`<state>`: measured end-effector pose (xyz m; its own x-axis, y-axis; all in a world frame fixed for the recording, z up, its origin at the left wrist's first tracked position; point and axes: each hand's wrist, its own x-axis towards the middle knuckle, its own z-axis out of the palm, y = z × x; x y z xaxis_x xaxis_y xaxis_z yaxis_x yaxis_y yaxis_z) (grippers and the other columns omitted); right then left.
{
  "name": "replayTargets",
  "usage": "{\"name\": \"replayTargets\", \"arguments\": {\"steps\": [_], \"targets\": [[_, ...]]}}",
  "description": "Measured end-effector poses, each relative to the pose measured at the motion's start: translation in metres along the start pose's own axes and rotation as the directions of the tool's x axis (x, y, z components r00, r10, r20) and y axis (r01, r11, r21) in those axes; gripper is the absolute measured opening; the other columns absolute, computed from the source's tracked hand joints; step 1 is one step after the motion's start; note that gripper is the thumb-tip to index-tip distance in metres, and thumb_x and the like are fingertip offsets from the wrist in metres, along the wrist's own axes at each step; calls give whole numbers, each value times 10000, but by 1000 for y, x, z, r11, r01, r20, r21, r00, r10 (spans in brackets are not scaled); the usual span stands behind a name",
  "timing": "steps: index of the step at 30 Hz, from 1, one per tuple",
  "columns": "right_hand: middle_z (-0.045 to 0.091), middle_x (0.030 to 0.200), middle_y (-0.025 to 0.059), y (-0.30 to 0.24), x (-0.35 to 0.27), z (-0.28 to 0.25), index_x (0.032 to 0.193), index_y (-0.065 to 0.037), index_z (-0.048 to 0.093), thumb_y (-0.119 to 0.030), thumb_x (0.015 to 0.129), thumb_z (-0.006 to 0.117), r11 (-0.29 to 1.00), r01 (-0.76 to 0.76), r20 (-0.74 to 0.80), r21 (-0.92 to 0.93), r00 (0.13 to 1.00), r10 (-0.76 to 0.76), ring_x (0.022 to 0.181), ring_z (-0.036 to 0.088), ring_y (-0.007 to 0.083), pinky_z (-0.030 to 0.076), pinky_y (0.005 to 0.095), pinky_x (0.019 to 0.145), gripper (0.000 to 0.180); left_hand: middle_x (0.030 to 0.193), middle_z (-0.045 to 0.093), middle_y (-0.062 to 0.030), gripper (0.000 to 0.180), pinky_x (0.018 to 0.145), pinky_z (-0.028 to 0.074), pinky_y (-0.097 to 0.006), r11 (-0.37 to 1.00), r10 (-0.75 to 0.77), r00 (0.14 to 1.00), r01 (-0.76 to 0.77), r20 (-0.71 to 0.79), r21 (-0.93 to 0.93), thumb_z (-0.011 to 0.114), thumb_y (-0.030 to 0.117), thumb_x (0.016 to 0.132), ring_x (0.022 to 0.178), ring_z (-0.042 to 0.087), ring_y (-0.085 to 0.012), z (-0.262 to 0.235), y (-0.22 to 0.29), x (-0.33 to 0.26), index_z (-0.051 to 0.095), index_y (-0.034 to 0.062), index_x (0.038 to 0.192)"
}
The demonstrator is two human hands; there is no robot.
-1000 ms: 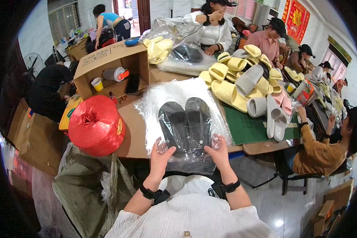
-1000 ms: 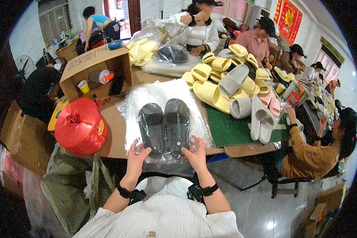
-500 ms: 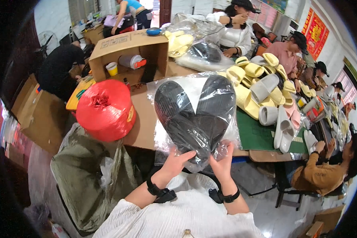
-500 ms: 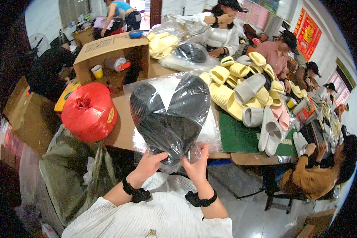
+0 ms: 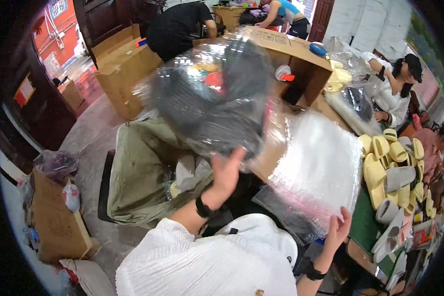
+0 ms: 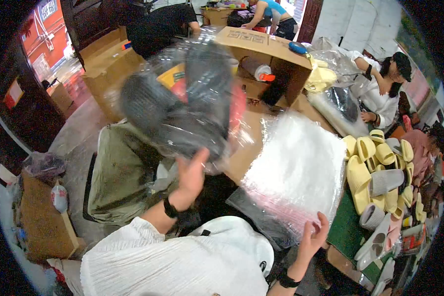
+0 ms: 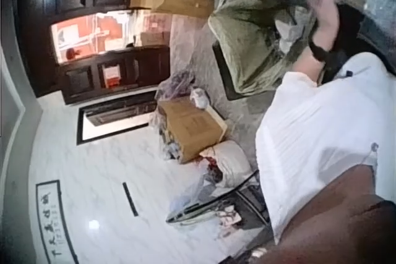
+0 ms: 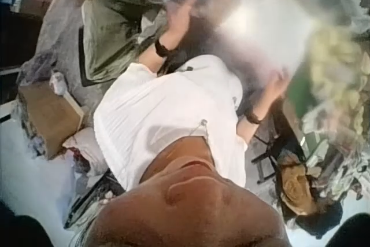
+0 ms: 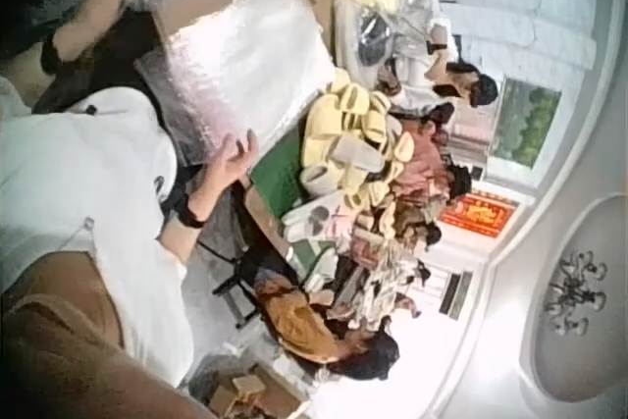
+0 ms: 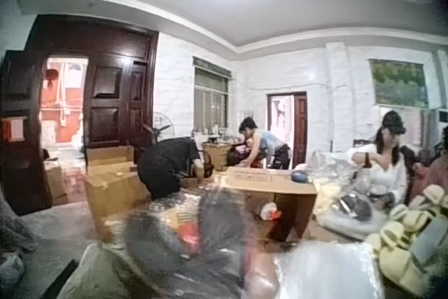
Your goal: Packing pairs of sandals into clear plastic bags in a shoe factory.
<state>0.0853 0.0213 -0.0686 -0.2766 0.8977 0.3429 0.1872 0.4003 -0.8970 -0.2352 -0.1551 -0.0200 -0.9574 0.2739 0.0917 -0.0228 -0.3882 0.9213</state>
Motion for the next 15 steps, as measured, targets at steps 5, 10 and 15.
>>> {"name": "replayTargets", "arguments": {"steps": [5, 10, 15], "targets": [[580, 1242, 88, 20, 7, -1, 1227, -25, 569, -127, 912, 638, 990, 25, -14, -139, 1000, -27, 1138, 532, 208, 415, 336, 931, 337, 1326, 510, -124, 582, 1006, 403, -358, 946, 299, 882, -323, -363, -5, 687, 65, 890, 1154, 503, -215, -75, 14, 73, 381, -5, 1380], [568, 1253, 154, 47, 9, 4, 1215, -1, 575, -125, 850, 698, 944, 125, 115, -306, 989, -94, 1140, 544, 283, 435, 380, 965, 405, 1262, 559, -115, 487, 949, 461, -406, 984, 95, 888, -153, -449, -94, 641, -6, 871, 1107, 571, -265, -150, 14, 99, 444, 5, 1315], [564, 1242, 181, 46, 7, 5, 1181, 21, 584, -88, 809, 714, 924, 188, 118, -332, 981, -157, 1135, 549, 317, 446, 386, 970, 408, 1007, 672, -73, 153, 790, 540, -445, 807, -534, 821, 424, -203, -411, 594, 83, 907, 965, 640, -272, -201, -31, 59, 607, 98, 1059]]}}
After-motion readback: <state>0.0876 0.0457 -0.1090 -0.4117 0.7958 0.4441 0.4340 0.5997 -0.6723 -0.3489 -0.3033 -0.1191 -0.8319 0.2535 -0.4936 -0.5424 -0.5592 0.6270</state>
